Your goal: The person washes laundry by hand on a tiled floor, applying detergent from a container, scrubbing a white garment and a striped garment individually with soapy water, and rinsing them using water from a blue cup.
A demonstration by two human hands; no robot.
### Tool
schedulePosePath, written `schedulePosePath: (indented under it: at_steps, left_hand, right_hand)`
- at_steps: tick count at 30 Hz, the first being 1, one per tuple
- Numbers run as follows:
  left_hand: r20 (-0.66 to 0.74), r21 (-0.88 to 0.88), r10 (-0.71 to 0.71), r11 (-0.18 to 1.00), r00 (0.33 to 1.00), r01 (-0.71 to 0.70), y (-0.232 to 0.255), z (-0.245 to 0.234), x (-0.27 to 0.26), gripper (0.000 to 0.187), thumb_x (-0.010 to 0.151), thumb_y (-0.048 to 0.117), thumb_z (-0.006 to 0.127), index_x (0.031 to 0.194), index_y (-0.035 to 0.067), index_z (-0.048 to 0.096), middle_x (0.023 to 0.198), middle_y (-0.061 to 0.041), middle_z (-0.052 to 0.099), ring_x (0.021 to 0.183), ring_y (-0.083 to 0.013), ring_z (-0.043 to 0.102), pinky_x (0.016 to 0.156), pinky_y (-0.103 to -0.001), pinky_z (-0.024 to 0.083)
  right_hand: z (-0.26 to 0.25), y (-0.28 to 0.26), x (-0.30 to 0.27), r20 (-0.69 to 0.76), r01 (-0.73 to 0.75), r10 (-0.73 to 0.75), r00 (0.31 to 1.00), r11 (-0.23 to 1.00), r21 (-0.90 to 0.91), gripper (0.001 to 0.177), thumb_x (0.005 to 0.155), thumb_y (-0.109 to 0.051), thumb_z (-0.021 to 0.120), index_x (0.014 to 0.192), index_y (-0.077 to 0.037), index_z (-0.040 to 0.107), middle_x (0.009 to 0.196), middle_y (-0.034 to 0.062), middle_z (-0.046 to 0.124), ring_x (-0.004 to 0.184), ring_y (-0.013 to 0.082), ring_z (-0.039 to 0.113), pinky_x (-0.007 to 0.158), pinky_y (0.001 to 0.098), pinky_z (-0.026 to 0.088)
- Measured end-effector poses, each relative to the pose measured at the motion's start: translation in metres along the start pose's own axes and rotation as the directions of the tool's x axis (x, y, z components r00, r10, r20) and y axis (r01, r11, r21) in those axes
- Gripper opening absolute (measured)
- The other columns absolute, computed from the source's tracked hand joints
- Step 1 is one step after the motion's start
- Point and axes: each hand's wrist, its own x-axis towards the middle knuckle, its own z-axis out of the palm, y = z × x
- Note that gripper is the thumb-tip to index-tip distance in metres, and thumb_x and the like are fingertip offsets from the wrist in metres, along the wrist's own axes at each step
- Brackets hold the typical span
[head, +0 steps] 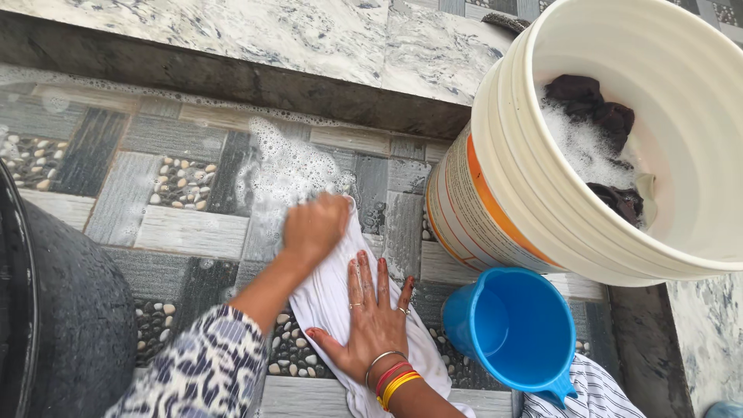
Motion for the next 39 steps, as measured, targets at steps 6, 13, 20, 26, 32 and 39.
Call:
schedulePosePath:
  at_steps: [6, 13, 20, 26, 32, 39]
  left_hand:
    - [0.007, -0.052, -0.11, 0.993, 0.994, 0.11, -0.027, -0.007, 0.015, 0.046, 0.111, 0.033, 0.049, 0.077, 0.008, 0.069, 0.064, -0.014, 0.066, 0.04, -0.0244, 0.062, 0.035, -0.038, 0.045]
    - [0.135, -0.137, 0.06, 0.99, 0.989, -0.042, 0.039, -0.027, -0.052, 0.039, 0.105, 0.027, 0.049, 0.081, 0.01, 0.074, 0.064, -0.015, 0.068, 0.033, -0.0211, 0.059, 0.026, -0.037, 0.043]
    - [-0.05, -0.026, -0.116, 0.993, 0.992, 0.114, -0.02, -0.01, 0.019, 0.042, 0.108, 0.031, 0.053, 0.078, 0.009, 0.072, 0.073, -0.016, 0.07, 0.046, -0.0261, 0.065, 0.037, -0.04, 0.049]
    - [-0.106, -0.046, 0.065, 0.996, 0.992, -0.07, 0.012, -0.003, -0.022, 0.034, 0.102, 0.027, 0.055, 0.077, 0.008, 0.07, 0.074, -0.015, 0.071, 0.049, -0.0235, 0.067, 0.042, -0.039, 0.052]
    - [0.178, -0.073, 0.014, 0.997, 0.984, -0.001, 0.017, 0.0, -0.014, 0.029, 0.098, 0.018, 0.056, 0.072, 0.01, 0.067, 0.068, -0.014, 0.068, 0.043, -0.0244, 0.066, 0.037, -0.041, 0.05]
    - [0.061, -0.005, -0.277, 0.961, 0.959, 0.278, -0.053, -0.016, 0.04, 0.025, 0.101, 0.025, 0.058, 0.107, 0.006, 0.074, 0.1, -0.015, 0.073, 0.079, -0.0258, 0.074, 0.066, -0.04, 0.061]
  right_hand:
    - [0.001, -0.003, -0.001, 0.066, -0.034, 0.034, 0.997, 0.999, -0.002, 0.119, 0.079, -0.081, 0.051, 0.154, 0.005, 0.017, 0.164, 0.0193, 0.009, 0.152, 0.0413, 0.0, 0.112, 0.0715, -0.005]
    - [0.002, 0.0, 0.003, -0.093, 0.05, -0.053, 0.994, 0.998, -0.028, 0.109, 0.075, -0.079, 0.054, 0.153, -0.011, 0.022, 0.16, 0.0238, 0.009, 0.149, 0.044, 0.001, 0.114, 0.0736, -0.005]
    - [-0.003, -0.001, 0.001, 0.066, -0.051, 0.049, 0.997, 0.998, 0.037, 0.12, 0.077, -0.081, 0.053, 0.154, 0.004, 0.017, 0.164, 0.0197, 0.011, 0.151, 0.0411, -0.001, 0.112, 0.0711, -0.007]
    - [0.003, -0.004, 0.006, -0.062, -0.004, 0.006, 0.998, 1.0, 0.027, 0.118, 0.08, -0.081, 0.05, 0.152, 0.007, 0.018, 0.163, 0.0205, 0.01, 0.151, 0.0407, -0.001, 0.115, 0.0709, -0.007]
    - [0.002, -0.002, 0.006, -0.094, 0.018, -0.017, 0.995, 1.0, 0.005, 0.11, 0.079, -0.076, 0.05, 0.152, 0.001, 0.021, 0.164, 0.0198, 0.008, 0.152, 0.0405, -0.002, 0.114, 0.0677, -0.008]
    - [0.003, -0.003, 0.004, -0.123, 0.025, -0.026, 0.992, 1.0, -0.006, 0.109, 0.083, -0.076, 0.044, 0.152, 0.005, 0.019, 0.165, 0.0182, 0.008, 0.152, 0.0385, 0.0, 0.114, 0.0654, -0.007]
